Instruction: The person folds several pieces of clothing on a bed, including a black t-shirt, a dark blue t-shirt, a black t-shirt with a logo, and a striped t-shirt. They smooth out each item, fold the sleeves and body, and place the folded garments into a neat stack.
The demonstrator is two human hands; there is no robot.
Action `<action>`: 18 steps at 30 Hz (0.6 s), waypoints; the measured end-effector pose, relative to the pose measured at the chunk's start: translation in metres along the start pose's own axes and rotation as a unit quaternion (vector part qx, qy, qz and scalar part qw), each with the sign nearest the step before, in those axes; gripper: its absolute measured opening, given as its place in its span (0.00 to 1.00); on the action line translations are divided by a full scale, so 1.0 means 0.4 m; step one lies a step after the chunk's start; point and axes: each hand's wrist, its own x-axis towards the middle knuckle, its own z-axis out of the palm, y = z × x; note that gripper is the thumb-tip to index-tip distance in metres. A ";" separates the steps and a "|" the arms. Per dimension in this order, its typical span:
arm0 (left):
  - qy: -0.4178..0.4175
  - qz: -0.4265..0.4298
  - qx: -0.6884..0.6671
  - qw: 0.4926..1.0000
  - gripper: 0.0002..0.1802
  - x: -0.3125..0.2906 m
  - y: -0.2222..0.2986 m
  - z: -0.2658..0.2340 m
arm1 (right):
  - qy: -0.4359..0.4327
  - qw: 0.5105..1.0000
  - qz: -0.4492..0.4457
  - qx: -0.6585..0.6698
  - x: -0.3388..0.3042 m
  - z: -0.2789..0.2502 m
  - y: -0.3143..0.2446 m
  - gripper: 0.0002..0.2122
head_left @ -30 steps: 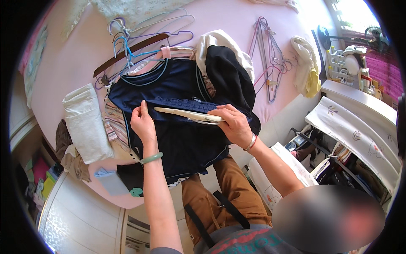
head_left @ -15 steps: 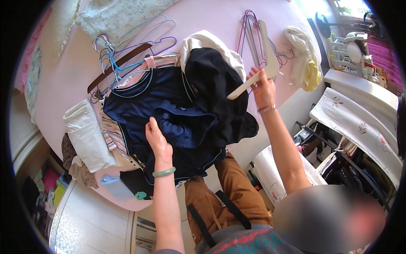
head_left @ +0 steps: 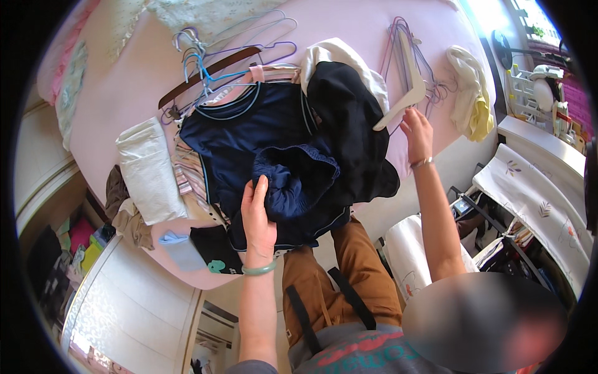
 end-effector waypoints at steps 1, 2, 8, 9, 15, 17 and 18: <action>0.018 0.051 0.032 0.998 0.13 -0.016 0.003 -0.004 | -0.047 0.997 -0.064 -0.025 -0.074 0.033 -0.022 0.13; 0.040 0.102 0.063 0.992 0.13 -0.038 0.004 -0.009 | -0.149 0.988 -0.037 -0.027 -0.178 0.083 -0.079 0.12; 0.015 0.285 0.315 0.905 0.12 -0.244 0.057 0.104 | -0.472 0.874 -0.001 -0.114 -0.576 0.265 -0.108 0.11; -0.022 0.328 0.341 0.881 0.11 -0.285 0.060 0.124 | -0.477 0.866 -0.051 -0.141 -0.604 0.269 -0.075 0.11; -0.296 0.213 0.347 0.864 0.13 -0.566 0.033 0.120 | -0.490 0.854 -0.010 -0.174 -0.697 0.194 -0.101 0.11; -0.339 0.201 0.293 0.871 0.12 -0.653 0.028 0.099 | -0.511 0.846 0.048 -0.145 -0.723 0.178 -0.139 0.12; -0.365 0.180 0.268 0.873 0.13 -0.691 0.037 0.088 | -0.517 0.844 0.076 -0.122 -0.736 0.171 -0.154 0.12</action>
